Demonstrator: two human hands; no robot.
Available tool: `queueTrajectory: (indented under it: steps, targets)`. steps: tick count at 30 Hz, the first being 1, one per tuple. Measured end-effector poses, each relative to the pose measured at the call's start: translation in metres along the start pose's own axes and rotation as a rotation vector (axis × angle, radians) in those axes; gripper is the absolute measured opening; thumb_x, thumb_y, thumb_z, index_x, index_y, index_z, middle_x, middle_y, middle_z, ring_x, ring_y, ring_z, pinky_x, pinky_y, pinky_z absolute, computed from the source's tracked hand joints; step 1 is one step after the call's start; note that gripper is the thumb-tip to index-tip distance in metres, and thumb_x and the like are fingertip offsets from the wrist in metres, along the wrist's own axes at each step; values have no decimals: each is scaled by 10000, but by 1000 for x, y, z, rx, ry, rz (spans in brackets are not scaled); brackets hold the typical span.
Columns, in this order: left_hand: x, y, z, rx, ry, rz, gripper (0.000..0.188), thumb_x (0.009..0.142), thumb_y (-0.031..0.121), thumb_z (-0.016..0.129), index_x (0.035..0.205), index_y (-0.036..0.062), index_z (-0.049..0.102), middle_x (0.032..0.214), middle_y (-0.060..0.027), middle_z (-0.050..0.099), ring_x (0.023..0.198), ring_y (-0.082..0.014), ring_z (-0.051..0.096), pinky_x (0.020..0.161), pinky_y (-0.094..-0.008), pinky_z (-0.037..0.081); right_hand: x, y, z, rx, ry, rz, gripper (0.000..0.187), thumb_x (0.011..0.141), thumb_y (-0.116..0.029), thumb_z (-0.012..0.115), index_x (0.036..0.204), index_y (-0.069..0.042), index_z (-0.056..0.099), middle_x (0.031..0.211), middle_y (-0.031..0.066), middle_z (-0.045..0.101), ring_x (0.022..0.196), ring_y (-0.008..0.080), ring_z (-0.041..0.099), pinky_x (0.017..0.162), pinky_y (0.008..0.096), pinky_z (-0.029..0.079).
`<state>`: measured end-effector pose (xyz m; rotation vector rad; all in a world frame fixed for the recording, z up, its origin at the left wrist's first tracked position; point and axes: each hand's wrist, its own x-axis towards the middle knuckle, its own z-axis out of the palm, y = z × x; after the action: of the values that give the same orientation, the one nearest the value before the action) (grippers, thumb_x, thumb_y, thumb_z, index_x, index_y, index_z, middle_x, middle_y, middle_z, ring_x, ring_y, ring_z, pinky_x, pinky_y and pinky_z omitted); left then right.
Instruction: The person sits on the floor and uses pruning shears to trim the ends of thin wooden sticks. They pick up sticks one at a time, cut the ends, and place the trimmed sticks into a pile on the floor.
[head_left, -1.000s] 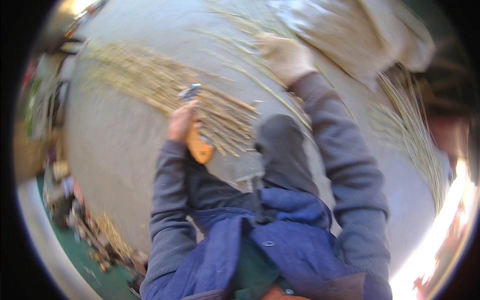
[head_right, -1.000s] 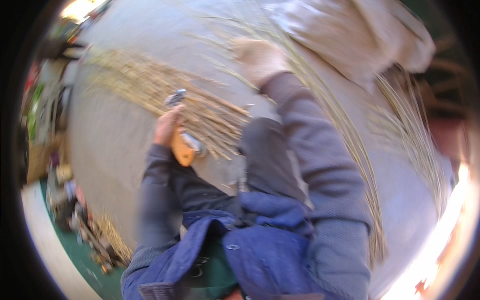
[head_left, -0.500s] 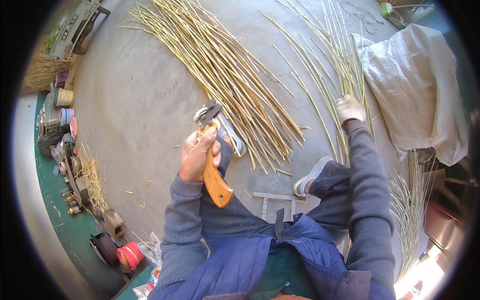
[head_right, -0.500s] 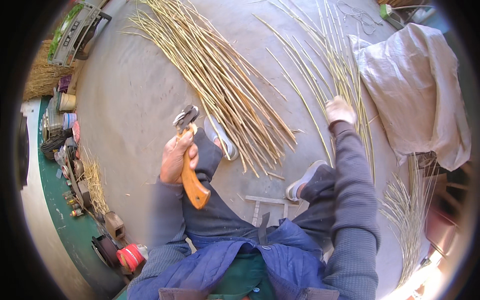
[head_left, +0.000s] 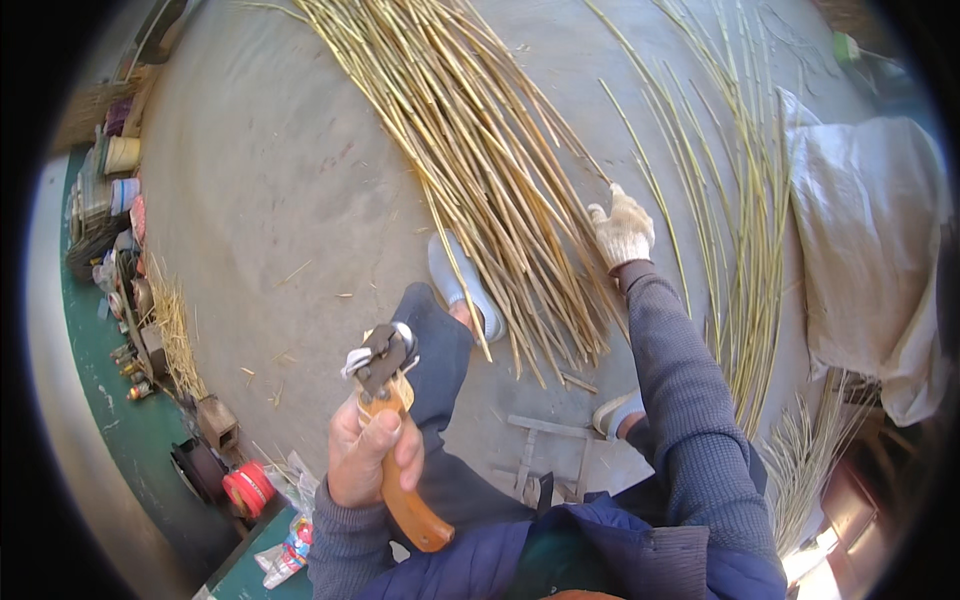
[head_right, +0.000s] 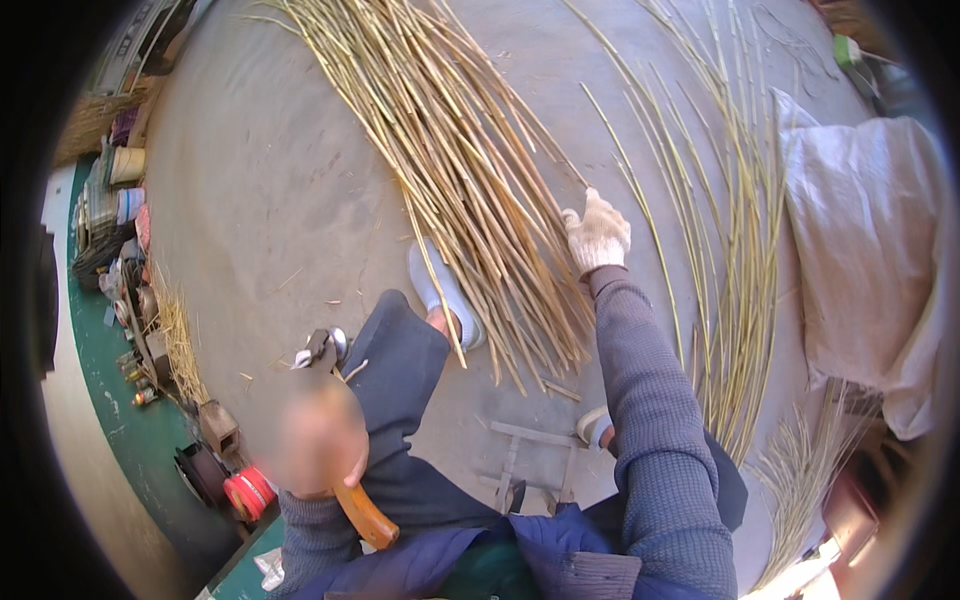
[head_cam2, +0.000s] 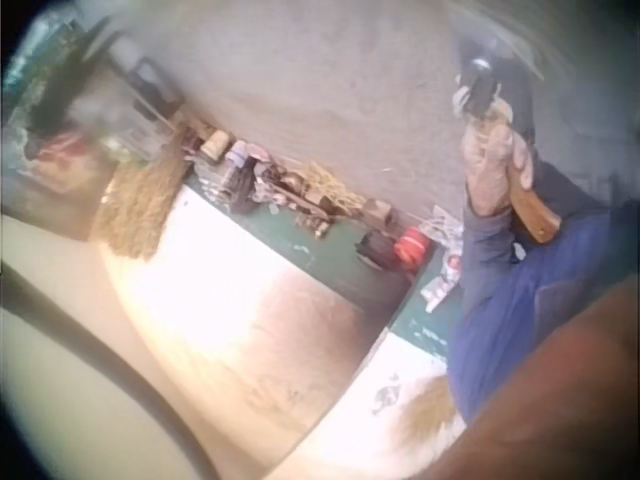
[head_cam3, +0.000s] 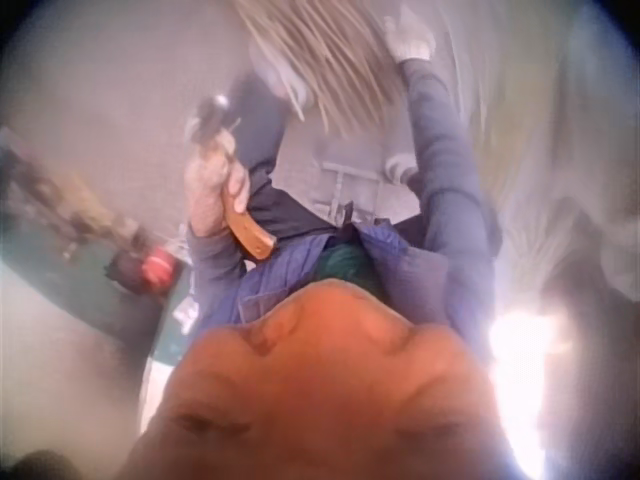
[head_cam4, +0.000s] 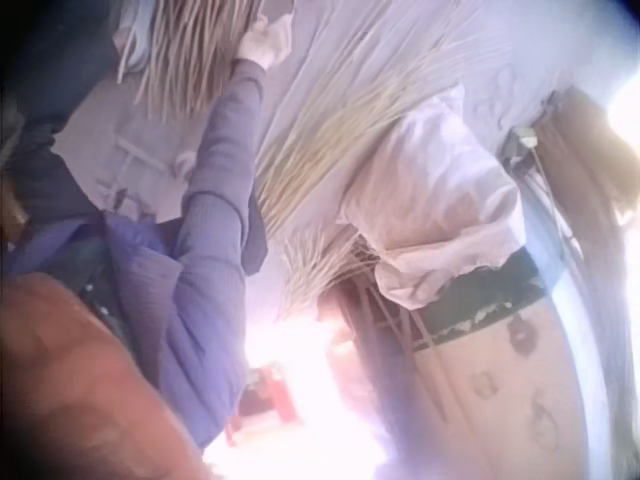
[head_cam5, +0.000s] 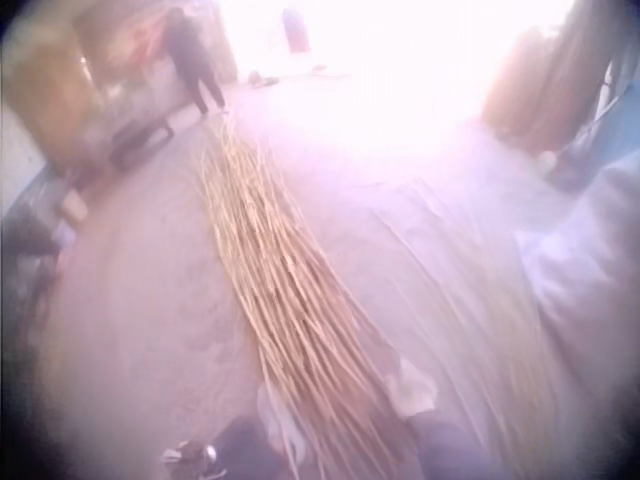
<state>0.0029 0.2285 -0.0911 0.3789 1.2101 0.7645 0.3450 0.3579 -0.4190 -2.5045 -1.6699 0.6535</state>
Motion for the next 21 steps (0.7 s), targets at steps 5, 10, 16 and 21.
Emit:
queueTrajectory:
  steps: [5, 10, 16, 21]
  targets:
    - [12, 8, -2, 33, 166, 4, 373, 1019, 331, 731, 1105, 31, 526, 640, -73, 515, 418, -171, 505, 375, -272, 428, 73, -43, 14, 78, -21, -28, 689, 961, -466, 720, 1498, -71, 550, 1357, 203, 700, 1270, 368, 663, 1079, 479, 505]
    - [22, 16, 3, 27, 236, 6, 353, 1011, 313, 737, 1075, 42, 521, 611, -64, 490, 385, -166, 474, 349, -264, 408, 117, -67, 40, 214, -88, -47, 751, 944, -463, 734, 1543, -71, 508, 1402, 231, 670, 1289, 394, 650, 1106, 462, 499]
    - [28, 23, 11, 20, 258, -17, 362, 1007, 320, 745, 1076, 42, 524, 611, -63, 492, 384, -168, 473, 353, -267, 414, 124, -74, 32, 245, -106, -136, 407, 1029, -373, 568, 1308, -98, 678, 1289, 215, 710, 1185, 415, 680, 1023, 519, 523]
    - [27, 22, 17, 38, 223, 5, 345, 1019, 303, 734, 1106, 35, 536, 623, -63, 497, 400, -170, 486, 365, -267, 423, 99, -53, 10, 102, -89, -252, 319, 1043, -333, 517, 1107, -85, 709, 1033, 227, 754, 968, 443, 724, 867, 552, 564]
